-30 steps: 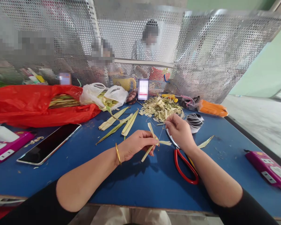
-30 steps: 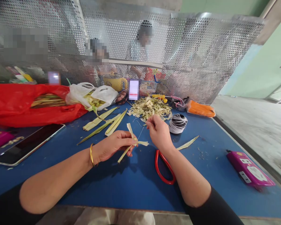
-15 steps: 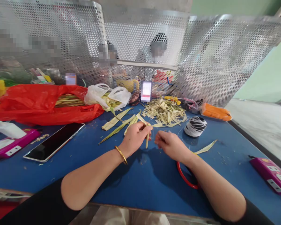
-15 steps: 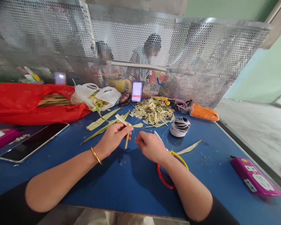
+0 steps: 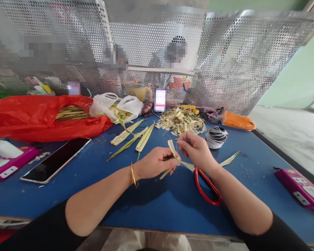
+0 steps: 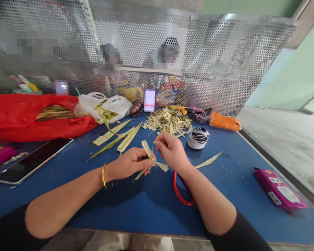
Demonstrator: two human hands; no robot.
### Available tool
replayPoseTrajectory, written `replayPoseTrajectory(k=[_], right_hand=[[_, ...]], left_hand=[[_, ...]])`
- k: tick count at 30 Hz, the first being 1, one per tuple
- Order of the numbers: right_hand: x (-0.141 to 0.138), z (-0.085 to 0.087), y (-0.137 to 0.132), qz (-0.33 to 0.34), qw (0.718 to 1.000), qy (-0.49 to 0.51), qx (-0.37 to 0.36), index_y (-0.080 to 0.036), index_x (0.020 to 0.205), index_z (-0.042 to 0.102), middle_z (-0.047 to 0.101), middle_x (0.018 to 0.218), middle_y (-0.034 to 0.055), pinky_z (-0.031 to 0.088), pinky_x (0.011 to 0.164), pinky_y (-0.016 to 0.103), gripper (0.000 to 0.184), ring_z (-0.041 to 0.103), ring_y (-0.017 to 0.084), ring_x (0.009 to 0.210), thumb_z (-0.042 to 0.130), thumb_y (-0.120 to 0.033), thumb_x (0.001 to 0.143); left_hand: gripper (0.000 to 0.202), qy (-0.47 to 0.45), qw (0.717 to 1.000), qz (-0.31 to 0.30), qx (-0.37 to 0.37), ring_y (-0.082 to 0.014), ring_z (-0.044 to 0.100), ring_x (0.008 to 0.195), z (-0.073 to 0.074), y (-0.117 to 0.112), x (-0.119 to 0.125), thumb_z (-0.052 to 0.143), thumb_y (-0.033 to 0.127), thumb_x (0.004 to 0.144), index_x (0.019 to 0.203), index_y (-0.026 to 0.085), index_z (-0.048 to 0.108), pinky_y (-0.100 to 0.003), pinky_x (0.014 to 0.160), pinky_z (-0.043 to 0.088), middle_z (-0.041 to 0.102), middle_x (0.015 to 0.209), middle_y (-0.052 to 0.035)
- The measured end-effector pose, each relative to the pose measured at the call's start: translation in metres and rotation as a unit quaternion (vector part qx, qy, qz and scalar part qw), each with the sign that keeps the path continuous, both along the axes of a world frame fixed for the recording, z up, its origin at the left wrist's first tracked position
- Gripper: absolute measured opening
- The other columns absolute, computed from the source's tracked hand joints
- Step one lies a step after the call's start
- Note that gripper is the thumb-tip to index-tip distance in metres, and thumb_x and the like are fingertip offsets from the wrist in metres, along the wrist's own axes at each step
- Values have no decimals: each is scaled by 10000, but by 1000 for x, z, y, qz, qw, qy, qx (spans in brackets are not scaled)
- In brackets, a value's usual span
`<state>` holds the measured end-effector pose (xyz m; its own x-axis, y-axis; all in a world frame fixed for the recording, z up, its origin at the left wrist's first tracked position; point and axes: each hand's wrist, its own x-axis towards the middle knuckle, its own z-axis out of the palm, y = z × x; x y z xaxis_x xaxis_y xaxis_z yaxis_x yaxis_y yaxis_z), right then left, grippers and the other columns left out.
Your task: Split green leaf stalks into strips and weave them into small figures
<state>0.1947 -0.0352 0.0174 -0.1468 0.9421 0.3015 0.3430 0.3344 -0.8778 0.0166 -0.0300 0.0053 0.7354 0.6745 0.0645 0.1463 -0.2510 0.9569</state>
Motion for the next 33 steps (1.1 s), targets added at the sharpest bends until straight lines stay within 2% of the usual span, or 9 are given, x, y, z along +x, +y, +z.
replayPoseTrajectory(k=[4, 7, 11, 15, 18, 21, 26, 29, 33], right_hand=[[4, -10, 8, -46, 997, -55, -15, -198, 672, 501, 500, 533, -58, 329, 460, 217, 136, 435, 94, 464, 545, -258, 785], [1, -15, 7, -27, 991, -130, -14, -196, 645, 517, 539, 550, -41, 337, 494, 221, 134, 466, 108, 515, 536, -217, 777], [-7, -15, -1, 41, 979, -195, -34, -204, 680, 537, 562, 560, -41, 330, 496, 221, 135, 471, 105, 495, 510, -175, 809], [-13, -7, -12, 96, 980, -172, -10, -206, 736, 519, 576, 616, -46, 353, 536, 212, 110, 493, 98, 543, 516, -168, 838], [-12, 0, -17, 97, 985, -137, 45, -203, 743, 510, 555, 640, -41, 355, 555, 212, 127, 476, 97, 572, 508, -191, 869], [-8, 6, -15, 54, 988, -116, 84, -200, 739, 503, 541, 650, -35, 349, 559, 217, 128, 464, 101, 585, 507, -195, 867], [3, 2, 0, -13, 993, -108, 46, -200, 714, 500, 477, 555, -55, 328, 515, 221, 114, 419, 100, 515, 514, -210, 827], [5, -8, 7, -18, 995, -100, 19, -197, 680, 497, 479, 548, -54, 313, 496, 221, 128, 399, 98, 503, 539, -232, 797], [0, -17, 7, -2, 994, -111, -15, -194, 674, 513, 527, 572, -41, 329, 502, 226, 124, 444, 106, 514, 534, -227, 792]], left_hand=[[201, -67, 996, 58, -24, -124, 575, 590, 4, 1, 0, 556, 369, 845, 833, 171, 588, -232, 607, 458, 582, 659, 11], [214, -78, 990, 114, 12, -133, 589, 627, 4, 3, 0, 540, 380, 853, 842, 174, 594, -242, 642, 469, 594, 707, 3], [209, -17, 963, 240, 124, -145, 584, 635, 3, 9, -1, 513, 361, 860, 777, 186, 592, -240, 686, 447, 605, 649, 2], [191, 72, 921, 328, 199, -166, 577, 661, -1, 16, -4, 508, 330, 849, 779, 187, 613, -251, 671, 406, 625, 649, -19], [164, 117, 919, 293, 237, -166, 552, 643, -3, 16, -4, 524, 300, 832, 741, 196, 611, -249, 620, 357, 614, 649, -24], [169, 125, 945, 185, 240, -146, 524, 612, -4, 11, -2, 550, 280, 810, 665, 198, 583, -237, 585, 327, 598, 636, -12], [177, 24, 997, 40, 66, -113, 535, 554, 1, 2, 1, 524, 317, 838, 740, 183, 586, -215, 573, 397, 578, 600, 20], [163, -48, 995, 81, 14, -116, 563, 568, 3, 2, 0, 530, 324, 835, 779, 181, 583, -218, 579, 434, 580, 629, 22], [191, -59, 980, 181, 65, -132, 591, 619, 2, 8, -2, 525, 347, 846, 791, 179, 597, -229, 637, 457, 608, 663, 8]])
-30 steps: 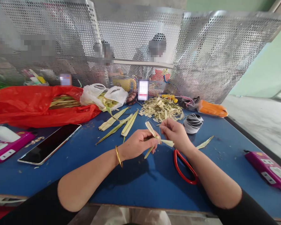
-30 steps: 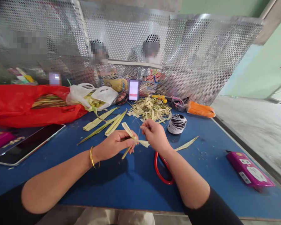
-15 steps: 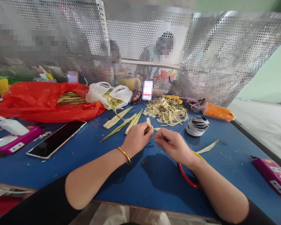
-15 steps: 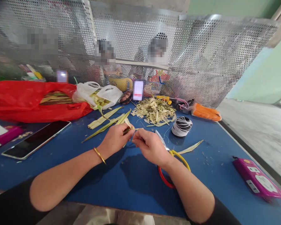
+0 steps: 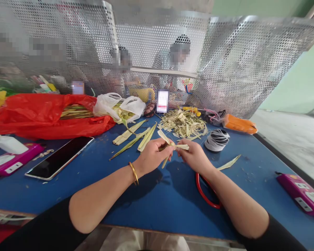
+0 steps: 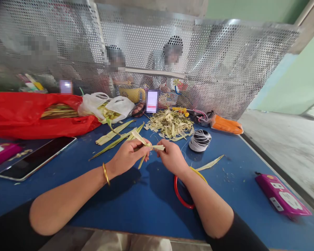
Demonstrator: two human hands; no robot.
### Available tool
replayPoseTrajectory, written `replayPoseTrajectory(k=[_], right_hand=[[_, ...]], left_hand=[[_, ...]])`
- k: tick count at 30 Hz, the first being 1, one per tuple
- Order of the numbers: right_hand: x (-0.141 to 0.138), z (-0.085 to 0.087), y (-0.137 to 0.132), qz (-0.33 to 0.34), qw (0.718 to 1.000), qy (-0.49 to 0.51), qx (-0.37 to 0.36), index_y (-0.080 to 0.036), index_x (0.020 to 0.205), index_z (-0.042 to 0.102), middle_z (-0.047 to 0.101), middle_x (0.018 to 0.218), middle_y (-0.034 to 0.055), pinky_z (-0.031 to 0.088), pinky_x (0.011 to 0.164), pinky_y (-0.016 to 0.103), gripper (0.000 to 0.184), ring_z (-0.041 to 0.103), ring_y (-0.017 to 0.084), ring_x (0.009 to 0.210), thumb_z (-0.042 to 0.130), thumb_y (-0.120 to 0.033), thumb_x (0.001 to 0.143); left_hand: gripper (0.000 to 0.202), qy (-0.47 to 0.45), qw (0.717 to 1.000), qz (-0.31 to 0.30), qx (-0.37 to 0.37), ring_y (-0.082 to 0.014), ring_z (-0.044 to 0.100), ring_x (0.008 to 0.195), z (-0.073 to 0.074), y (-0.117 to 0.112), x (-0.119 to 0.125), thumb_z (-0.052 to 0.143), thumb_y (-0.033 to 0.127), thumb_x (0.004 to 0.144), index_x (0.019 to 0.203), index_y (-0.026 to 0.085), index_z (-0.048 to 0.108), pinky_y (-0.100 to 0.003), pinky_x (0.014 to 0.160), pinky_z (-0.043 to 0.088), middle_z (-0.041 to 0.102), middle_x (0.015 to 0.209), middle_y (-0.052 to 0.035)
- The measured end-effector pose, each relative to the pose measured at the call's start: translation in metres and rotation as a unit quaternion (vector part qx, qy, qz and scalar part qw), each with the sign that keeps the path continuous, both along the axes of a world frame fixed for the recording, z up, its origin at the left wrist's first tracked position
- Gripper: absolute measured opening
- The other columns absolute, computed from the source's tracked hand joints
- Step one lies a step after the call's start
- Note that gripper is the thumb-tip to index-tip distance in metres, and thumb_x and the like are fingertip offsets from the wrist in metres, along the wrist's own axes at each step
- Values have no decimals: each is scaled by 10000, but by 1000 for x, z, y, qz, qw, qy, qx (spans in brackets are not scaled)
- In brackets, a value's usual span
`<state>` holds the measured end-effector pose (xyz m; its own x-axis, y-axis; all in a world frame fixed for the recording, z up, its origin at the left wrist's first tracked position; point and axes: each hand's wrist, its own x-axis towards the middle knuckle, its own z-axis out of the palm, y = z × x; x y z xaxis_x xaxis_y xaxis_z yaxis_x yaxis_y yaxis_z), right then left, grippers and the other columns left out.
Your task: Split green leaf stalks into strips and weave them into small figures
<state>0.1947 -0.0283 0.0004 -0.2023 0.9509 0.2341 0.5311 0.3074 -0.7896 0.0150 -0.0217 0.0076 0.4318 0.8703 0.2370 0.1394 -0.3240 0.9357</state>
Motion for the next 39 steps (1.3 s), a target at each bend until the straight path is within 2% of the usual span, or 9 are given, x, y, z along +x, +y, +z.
replayPoseTrajectory(k=[4, 7, 12, 16, 18, 24, 30, 34, 39], right_hand=[[-10, 2, -10, 32, 999, -16, -12, -198, 696, 516, 542, 584, -43, 339, 505, 218, 116, 445, 101, 510, 521, -200, 812], [-16, 9, -17, 48, 999, 3, 3, -206, 715, 505, 525, 583, -52, 337, 504, 215, 119, 434, 96, 500, 511, -192, 834], [-11, 16, -17, 23, 997, -3, 71, -202, 722, 511, 522, 593, -43, 330, 524, 224, 119, 439, 102, 526, 511, -195, 841], [0, 14, -8, -18, 997, -3, 78, -196, 713, 510, 508, 576, -46, 330, 530, 223, 114, 433, 100, 520, 517, -205, 827], [2, 10, -4, -16, 998, 0, 68, -196, 694, 505, 503, 573, -45, 320, 522, 221, 125, 423, 101, 523, 528, -216, 815], [-5, 0, -3, -1, 1000, 12, -1, -206, 669, 483, 491, 529, -53, 321, 504, 225, 157, 430, 103, 483, 517, -240, 818], [-15, 4, -14, 19, 999, -27, 38, -212, 711, 488, 528, 593, -41, 330, 536, 221, 125, 453, 107, 525, 502, -211, 835], [-13, 7, -15, 19, 990, -100, 94, -211, 726, 491, 563, 667, -16, 325, 578, 229, 116, 468, 120, 601, 488, -190, 840], [-2, 9, -6, -11, 995, -50, 80, -205, 677, 493, 534, 608, -27, 323, 545, 224, 132, 442, 113, 573, 508, -210, 808]], left_hand=[[193, 78, 984, 142, 68, -144, 588, 620, -3, 7, -2, 528, 349, 841, 792, 184, 614, -234, 664, 432, 617, 619, 5], [169, 144, 968, 180, 96, -144, 561, 595, -6, 10, -2, 536, 319, 827, 759, 190, 621, -236, 624, 388, 605, 590, 6], [195, 210, 965, 72, 139, -122, 489, 557, -8, 5, -1, 553, 277, 802, 628, 188, 565, -229, 558, 312, 564, 571, 9], [167, 114, 988, -99, 26, -105, 507, 523, -5, 0, 0, 539, 302, 819, 723, 175, 589, -208, 532, 373, 563, 572, 28], [170, 48, 992, -115, -24, -107, 535, 527, -3, -1, 1, 540, 317, 821, 754, 167, 585, -207, 532, 412, 566, 586, 28], [212, -14, 997, 75, -6, -123, 580, 559, -4, 7, 0, 562, 356, 810, 713, 169, 584, -226, 579, 463, 595, 621, 22], [207, 164, 967, 170, 94, -128, 554, 550, -8, 9, 0, 543, 298, 805, 644, 177, 591, -230, 567, 380, 602, 549, 13], [177, 240, 957, 93, 131, -114, 494, 513, -7, 4, 0, 550, 213, 761, 587, 179, 552, -234, 517, 302, 562, 514, 19], [145, 97, 992, -81, -25, -109, 537, 506, -2, 1, 0, 555, 260, 771, 657, 172, 580, -215, 522, 395, 577, 547, 29]])
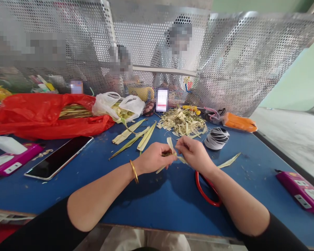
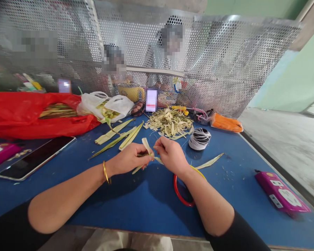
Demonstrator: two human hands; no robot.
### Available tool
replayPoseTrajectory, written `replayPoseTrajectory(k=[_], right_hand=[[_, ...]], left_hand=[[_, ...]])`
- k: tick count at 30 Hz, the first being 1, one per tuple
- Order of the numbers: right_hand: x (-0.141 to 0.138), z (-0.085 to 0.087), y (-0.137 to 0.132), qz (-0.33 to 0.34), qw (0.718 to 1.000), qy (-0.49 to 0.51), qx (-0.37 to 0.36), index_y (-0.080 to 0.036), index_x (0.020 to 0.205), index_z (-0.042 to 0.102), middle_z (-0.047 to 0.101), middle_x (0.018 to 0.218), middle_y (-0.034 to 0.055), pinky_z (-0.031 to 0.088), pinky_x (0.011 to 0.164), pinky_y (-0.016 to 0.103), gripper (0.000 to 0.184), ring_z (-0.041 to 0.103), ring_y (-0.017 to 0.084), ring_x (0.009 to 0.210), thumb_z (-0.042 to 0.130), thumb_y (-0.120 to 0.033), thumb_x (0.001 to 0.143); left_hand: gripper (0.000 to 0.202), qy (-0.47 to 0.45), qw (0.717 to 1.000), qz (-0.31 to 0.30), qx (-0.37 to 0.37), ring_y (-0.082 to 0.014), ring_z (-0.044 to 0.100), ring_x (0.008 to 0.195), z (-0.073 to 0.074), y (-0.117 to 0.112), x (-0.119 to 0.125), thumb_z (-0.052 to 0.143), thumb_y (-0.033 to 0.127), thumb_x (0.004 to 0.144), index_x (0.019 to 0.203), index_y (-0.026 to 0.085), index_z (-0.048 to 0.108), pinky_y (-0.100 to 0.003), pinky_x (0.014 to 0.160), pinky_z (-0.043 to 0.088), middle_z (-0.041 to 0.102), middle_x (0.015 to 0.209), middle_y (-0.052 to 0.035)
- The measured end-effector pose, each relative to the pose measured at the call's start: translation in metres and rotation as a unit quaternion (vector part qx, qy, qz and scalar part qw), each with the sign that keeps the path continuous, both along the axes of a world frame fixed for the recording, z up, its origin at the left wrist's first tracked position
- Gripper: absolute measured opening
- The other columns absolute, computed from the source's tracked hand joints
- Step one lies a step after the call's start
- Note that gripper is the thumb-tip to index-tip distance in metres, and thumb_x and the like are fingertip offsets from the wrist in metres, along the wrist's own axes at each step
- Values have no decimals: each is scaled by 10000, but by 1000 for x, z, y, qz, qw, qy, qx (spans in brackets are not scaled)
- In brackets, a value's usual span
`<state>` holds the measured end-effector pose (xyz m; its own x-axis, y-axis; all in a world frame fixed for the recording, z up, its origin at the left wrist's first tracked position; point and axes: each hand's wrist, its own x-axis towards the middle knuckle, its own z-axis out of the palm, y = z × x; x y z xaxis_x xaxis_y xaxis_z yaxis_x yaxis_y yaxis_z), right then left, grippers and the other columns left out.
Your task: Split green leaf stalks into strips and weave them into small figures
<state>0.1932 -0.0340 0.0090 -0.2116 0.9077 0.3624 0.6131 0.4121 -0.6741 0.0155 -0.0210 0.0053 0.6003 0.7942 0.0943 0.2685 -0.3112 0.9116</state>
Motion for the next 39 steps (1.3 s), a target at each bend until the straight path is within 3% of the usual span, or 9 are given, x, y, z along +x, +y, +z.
replayPoseTrajectory(k=[3, 6, 14, 18, 21, 25, 27, 33, 39], right_hand=[[3, -4, 5, 17, 996, 73, -48, -202, 682, 513, 507, 566, -44, 321, 502, 219, 121, 426, 102, 515, 528, -236, 797], [0, -11, 5, 27, 989, 111, -92, -203, 682, 507, 497, 535, -55, 318, 471, 222, 151, 424, 95, 461, 536, -272, 813], [-14, -12, -7, 15, 999, 17, -33, -212, 718, 500, 580, 622, -31, 352, 543, 224, 119, 507, 115, 544, 508, -199, 836], [-15, -8, -13, 14, 992, -111, 62, -215, 754, 500, 620, 717, 7, 337, 598, 241, 119, 542, 147, 652, 466, -185, 863], [-10, -3, -12, 5, 986, -141, 88, -215, 775, 493, 612, 738, 19, 332, 600, 247, 127, 537, 152, 650, 426, -195, 881], [0, 2, -3, -11, 995, -82, 61, -214, 724, 473, 575, 688, 0, 342, 598, 241, 111, 508, 141, 629, 463, -182, 830], [3, 2, 1, -4, 999, -35, 23, -213, 698, 479, 550, 643, -17, 345, 579, 235, 110, 486, 131, 603, 492, -188, 804], [3, -7, 6, 31, 986, 122, -105, -213, 675, 469, 509, 540, -55, 343, 468, 225, 142, 443, 99, 454, 525, -249, 801], [-14, -11, -4, 19, 987, 123, -99, -215, 675, 479, 534, 565, -49, 369, 469, 229, 182, 466, 97, 453, 538, -285, 832]], left_hand=[[148, -113, 991, 45, -63, -108, 558, 517, 1, 1, 1, 576, 301, 767, 715, 164, 597, -222, 544, 450, 580, 588, 30], [177, -146, 981, 116, -50, -112, 580, 535, -1, 4, 2, 587, 325, 771, 707, 161, 600, -224, 564, 473, 585, 605, 27], [179, -8, 969, 239, 58, -129, 588, 505, -10, 10, 0, 551, 286, 773, 636, 180, 595, -221, 520, 422, 600, 537, 25], [163, 80, 965, 226, 109, -119, 556, 508, -7, 8, 0, 543, 245, 761, 631, 176, 612, -222, 528, 373, 595, 508, 20], [164, 115, 973, 157, 122, -104, 513, 475, -5, 5, -1, 550, 232, 747, 600, 172, 592, -216, 487, 326, 577, 491, 25], [154, 55, 995, 29, 72, -88, 504, 479, -1, 1, -2, 569, 258, 760, 642, 166, 607, -197, 483, 350, 577, 523, 35], [160, -8, 1000, 10, 24, -95, 530, 503, 1, 1, -2, 571, 292, 778, 701, 162, 624, -196, 504, 394, 586, 552, 30], [204, -163, 977, 128, -52, -110, 577, 537, 3, 4, 2, 601, 345, 776, 694, 159, 595, -239, 586, 496, 593, 610, 24], [188, -116, 968, 223, -12, -128, 612, 539, -7, 6, 4, 603, 343, 777, 711, 167, 622, -229, 563, 501, 629, 614, 21]])
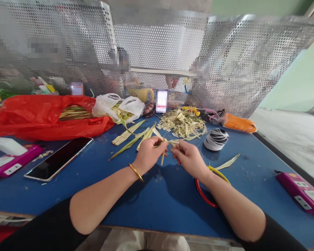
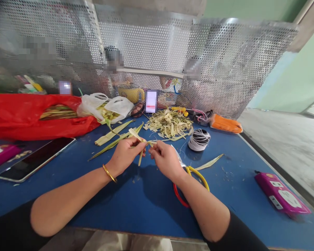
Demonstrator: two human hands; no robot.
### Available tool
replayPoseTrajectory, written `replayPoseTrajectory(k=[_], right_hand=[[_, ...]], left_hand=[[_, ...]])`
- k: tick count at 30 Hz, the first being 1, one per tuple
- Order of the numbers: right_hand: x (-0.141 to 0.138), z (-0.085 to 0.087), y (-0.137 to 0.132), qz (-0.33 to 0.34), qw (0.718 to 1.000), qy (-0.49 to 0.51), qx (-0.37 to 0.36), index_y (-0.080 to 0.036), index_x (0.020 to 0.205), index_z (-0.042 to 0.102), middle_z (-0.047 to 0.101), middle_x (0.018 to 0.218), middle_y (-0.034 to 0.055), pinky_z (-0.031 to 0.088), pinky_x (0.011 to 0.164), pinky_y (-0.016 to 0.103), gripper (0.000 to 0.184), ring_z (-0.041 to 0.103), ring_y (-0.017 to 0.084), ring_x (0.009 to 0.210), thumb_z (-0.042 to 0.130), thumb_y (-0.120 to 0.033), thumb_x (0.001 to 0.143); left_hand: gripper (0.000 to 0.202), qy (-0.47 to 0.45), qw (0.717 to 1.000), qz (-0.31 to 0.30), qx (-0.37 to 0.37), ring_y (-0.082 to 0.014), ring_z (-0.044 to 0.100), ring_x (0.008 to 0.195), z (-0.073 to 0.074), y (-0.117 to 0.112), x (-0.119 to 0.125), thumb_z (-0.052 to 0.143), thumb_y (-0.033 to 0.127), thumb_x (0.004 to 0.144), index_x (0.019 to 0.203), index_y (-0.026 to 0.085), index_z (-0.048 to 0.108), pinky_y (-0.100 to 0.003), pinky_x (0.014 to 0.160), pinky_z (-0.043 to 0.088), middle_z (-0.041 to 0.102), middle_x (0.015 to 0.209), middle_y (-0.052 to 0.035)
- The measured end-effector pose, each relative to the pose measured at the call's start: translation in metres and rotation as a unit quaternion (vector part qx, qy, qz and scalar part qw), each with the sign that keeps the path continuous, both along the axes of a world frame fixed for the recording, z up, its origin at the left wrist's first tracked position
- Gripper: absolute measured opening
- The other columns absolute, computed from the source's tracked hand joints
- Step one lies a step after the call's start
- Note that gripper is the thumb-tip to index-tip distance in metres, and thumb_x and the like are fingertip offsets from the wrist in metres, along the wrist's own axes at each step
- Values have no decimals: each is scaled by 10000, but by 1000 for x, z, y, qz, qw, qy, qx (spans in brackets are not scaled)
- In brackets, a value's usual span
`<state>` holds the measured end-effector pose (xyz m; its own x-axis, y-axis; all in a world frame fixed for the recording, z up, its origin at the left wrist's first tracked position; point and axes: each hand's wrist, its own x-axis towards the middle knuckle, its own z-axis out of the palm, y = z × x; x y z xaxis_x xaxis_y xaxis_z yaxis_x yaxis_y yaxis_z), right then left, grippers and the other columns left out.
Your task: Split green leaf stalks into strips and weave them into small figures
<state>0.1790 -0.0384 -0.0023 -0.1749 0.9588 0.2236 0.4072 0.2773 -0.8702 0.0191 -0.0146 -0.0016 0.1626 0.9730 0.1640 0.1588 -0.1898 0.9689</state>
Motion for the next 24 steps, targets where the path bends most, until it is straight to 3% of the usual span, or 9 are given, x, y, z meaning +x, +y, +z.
replayPoseTrajectory(k=[11, 16, 20, 22, 24], right_hand=[[-8, -5, -3, -30, 995, 89, -33, -205, 706, 529, 553, 592, -42, 365, 439, 226, 187, 482, 94, 434, 566, -344, 826], [-9, -1, -7, -50, 999, 4, 17, -215, 728, 525, 575, 619, -27, 367, 477, 235, 150, 497, 113, 473, 522, -305, 848], [-1, 6, -11, -82, 967, -197, 136, -219, 757, 532, 626, 688, 13, 344, 575, 248, 113, 544, 152, 618, 484, -234, 857], [3, 10, -10, -83, 946, -264, 168, -216, 778, 534, 635, 730, 27, 313, 572, 255, 108, 547, 161, 642, 458, -207, 854], [8, 13, -8, -72, 944, -278, 165, -212, 772, 533, 622, 726, 23, 296, 562, 255, 105, 530, 155, 632, 456, -194, 841]], left_hand=[[194, 26, 999, 37, 20, -147, 633, 537, -5, -2, 3, 588, 347, 786, 694, 177, 604, -231, 536, 485, 641, 599, 13], [181, 131, 986, 58, 82, -135, 594, 532, 0, -5, 3, 575, 305, 779, 647, 182, 589, -230, 554, 426, 627, 566, 14], [176, 230, 967, 5, 114, -118, 521, 514, 2, -5, 0, 565, 264, 768, 614, 182, 583, -227, 522, 340, 594, 524, 17], [183, 246, 961, -52, 119, -109, 495, 499, 2, -5, -2, 562, 259, 763, 597, 181, 568, -224, 500, 309, 576, 515, 22], [188, 224, 961, -129, 101, -105, 502, 498, 3, -4, -5, 557, 263, 768, 600, 179, 563, -218, 494, 317, 574, 520, 23]])
